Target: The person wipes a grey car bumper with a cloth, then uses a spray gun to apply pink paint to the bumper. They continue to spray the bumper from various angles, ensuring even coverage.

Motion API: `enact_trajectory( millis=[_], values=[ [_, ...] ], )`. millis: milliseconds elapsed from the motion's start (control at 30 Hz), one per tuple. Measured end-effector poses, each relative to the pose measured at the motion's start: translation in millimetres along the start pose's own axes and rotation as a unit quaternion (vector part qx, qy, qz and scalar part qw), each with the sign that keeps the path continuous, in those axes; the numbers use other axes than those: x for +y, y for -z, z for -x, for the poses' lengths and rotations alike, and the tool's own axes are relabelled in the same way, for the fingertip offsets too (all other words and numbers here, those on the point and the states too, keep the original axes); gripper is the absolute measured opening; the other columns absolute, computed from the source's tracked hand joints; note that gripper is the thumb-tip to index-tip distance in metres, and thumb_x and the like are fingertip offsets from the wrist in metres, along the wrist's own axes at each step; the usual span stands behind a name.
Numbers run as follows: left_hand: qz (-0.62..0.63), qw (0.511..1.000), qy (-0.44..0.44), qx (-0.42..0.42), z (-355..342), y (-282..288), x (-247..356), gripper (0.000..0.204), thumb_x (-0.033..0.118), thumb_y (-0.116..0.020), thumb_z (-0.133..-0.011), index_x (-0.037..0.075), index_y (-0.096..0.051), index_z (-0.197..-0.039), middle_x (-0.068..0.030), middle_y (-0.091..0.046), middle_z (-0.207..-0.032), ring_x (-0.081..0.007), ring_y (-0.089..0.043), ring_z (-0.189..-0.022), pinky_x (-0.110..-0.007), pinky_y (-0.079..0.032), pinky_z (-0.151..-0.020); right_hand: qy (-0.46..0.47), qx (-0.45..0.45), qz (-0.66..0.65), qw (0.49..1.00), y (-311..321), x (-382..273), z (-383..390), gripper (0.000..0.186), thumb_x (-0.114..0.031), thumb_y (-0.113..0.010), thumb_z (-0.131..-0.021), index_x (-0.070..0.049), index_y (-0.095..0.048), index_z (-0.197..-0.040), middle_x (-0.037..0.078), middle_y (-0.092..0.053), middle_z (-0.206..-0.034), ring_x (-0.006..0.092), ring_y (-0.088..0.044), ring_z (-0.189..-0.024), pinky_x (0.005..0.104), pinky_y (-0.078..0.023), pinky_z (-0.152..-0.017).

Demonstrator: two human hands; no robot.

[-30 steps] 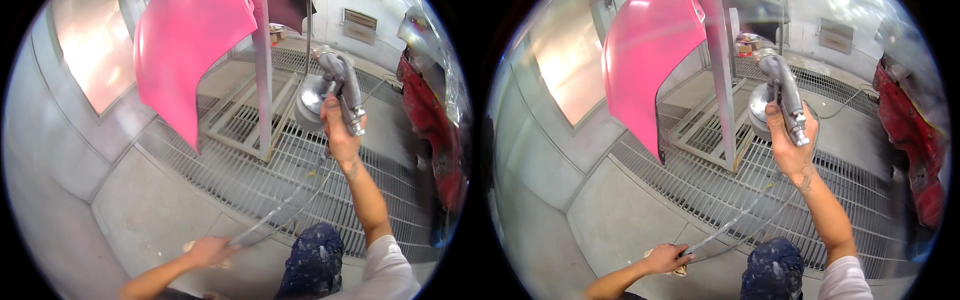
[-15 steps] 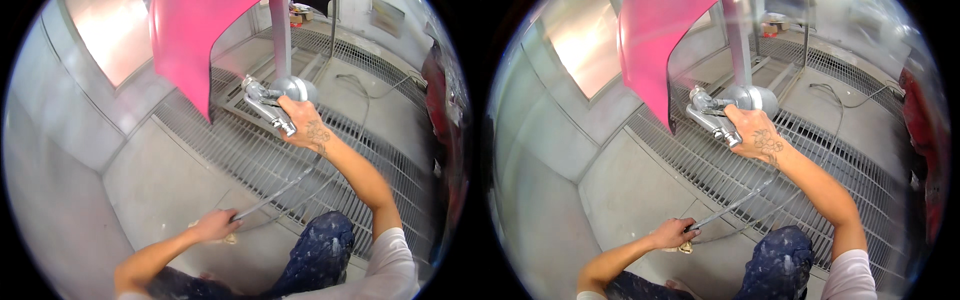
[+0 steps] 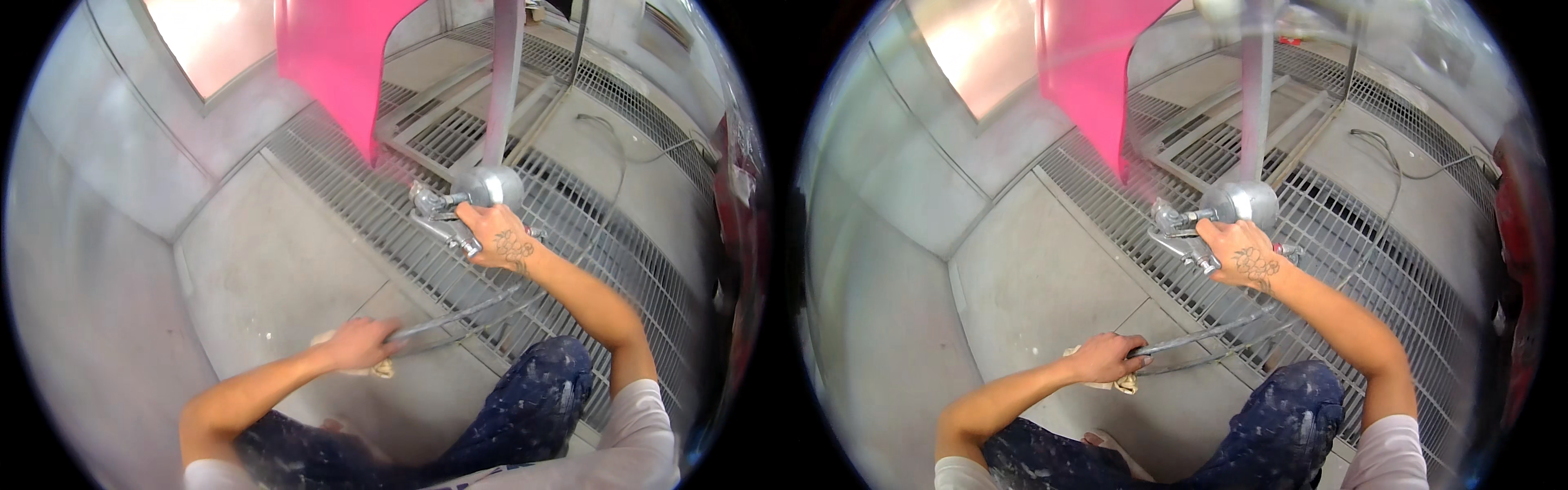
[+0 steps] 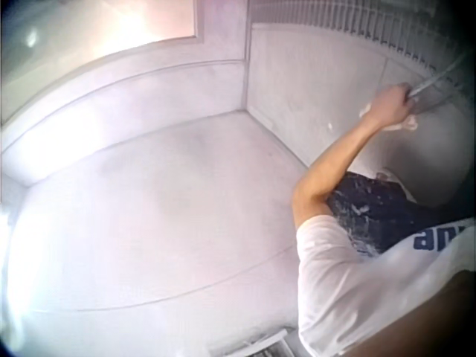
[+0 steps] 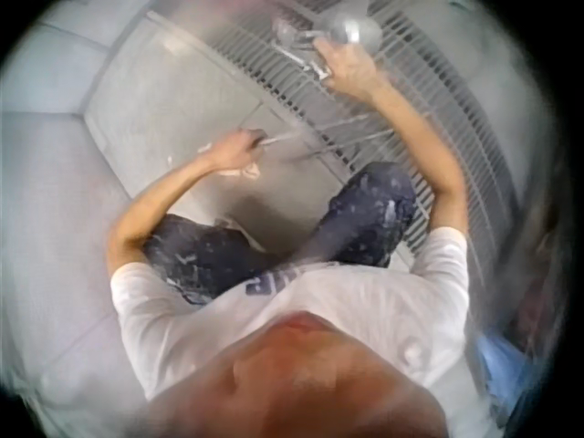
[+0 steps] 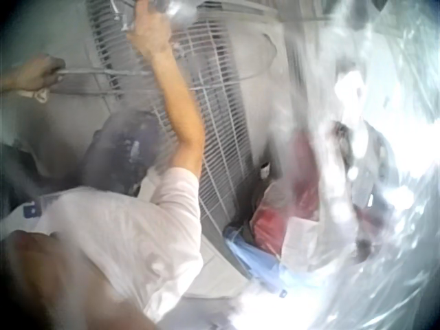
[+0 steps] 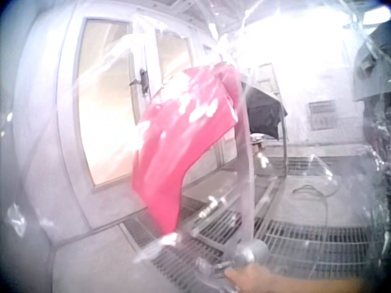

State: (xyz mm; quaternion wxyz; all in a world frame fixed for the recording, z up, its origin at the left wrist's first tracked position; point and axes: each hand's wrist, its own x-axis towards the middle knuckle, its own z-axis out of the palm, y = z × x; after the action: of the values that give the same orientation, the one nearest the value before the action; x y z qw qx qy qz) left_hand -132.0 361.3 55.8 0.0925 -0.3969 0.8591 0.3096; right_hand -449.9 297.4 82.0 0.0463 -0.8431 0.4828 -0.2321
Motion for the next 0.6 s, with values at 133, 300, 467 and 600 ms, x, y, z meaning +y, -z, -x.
enact_trajectory(
  millis=[133, 300, 467, 600],
  values=[
    [-0.002, 1.0, 0.001, -0.028, 9.8, -0.9, -14.4, 0.036, 0.045, -0.058, -0.099, 0.013, -0.065, -0.113, -0.015, -0.072, -0.09, -0.0404, -0.069, -0.086, -0.052, -0.053, -0.075, -0.01, -0.091, -0.031, 0.995, 11.2, -25.9, -12.2, 0.035, -0.013, -0.075, -0.075, -0.002, -0.053, -0.1, 0.021, -0.067, -0.076, 0.0444, -0.067, -0.075, 0.0516, -0.053, -0.065],
    [-0.065, 0.994, -0.012, -0.086, 54.2, -30.7, -30.5, 0.038, 0.048, -0.054, -0.1, 0.017, -0.062, -0.12, -0.0139, -0.073, -0.097, -0.0417, -0.069, -0.093, -0.052, -0.055, -0.079, -0.104, -0.16, -0.187, 0.964, 73.4, -89.7, -42.2, 0.031, -0.031, -0.07, -0.094, -0.002, -0.06, -0.095, 0.022, -0.065, -0.071, 0.0436, -0.067, -0.075, 0.0511, -0.052, -0.066],
    [0.022, 0.997, -0.022, -0.075, 112.9, -32.7, 53.5, 0.041, 0.051, -0.053, -0.099, 0.017, -0.062, -0.121, -0.0128, -0.072, -0.105, -0.0387, -0.07, -0.095, -0.052, -0.055, -0.079, -0.181, -0.096, -0.166, 0.965, 234.9, -142.0, -72.5, 0.032, -0.032, -0.07, -0.095, -0.001, -0.062, -0.09, 0.022, -0.065, -0.071, 0.0435, -0.067, -0.075, 0.0496, -0.051, -0.068],
    [0.093, 0.995, 0.012, -0.033, 162.8, 37.0, 169.5, 0.042, 0.052, -0.052, -0.099, 0.016, -0.062, -0.12, -0.0136, -0.072, -0.106, -0.0374, -0.07, -0.096, -0.051, -0.055, -0.08, -0.212, 0.01, -0.211, 0.954, 410.5, -174.1, -98.9, 0.033, -0.034, -0.07, -0.094, -0.001, -0.065, -0.095, 0.018, -0.063, -0.068, 0.0377, -0.066, -0.068, 0.0459, -0.052, -0.066]
  ],
)
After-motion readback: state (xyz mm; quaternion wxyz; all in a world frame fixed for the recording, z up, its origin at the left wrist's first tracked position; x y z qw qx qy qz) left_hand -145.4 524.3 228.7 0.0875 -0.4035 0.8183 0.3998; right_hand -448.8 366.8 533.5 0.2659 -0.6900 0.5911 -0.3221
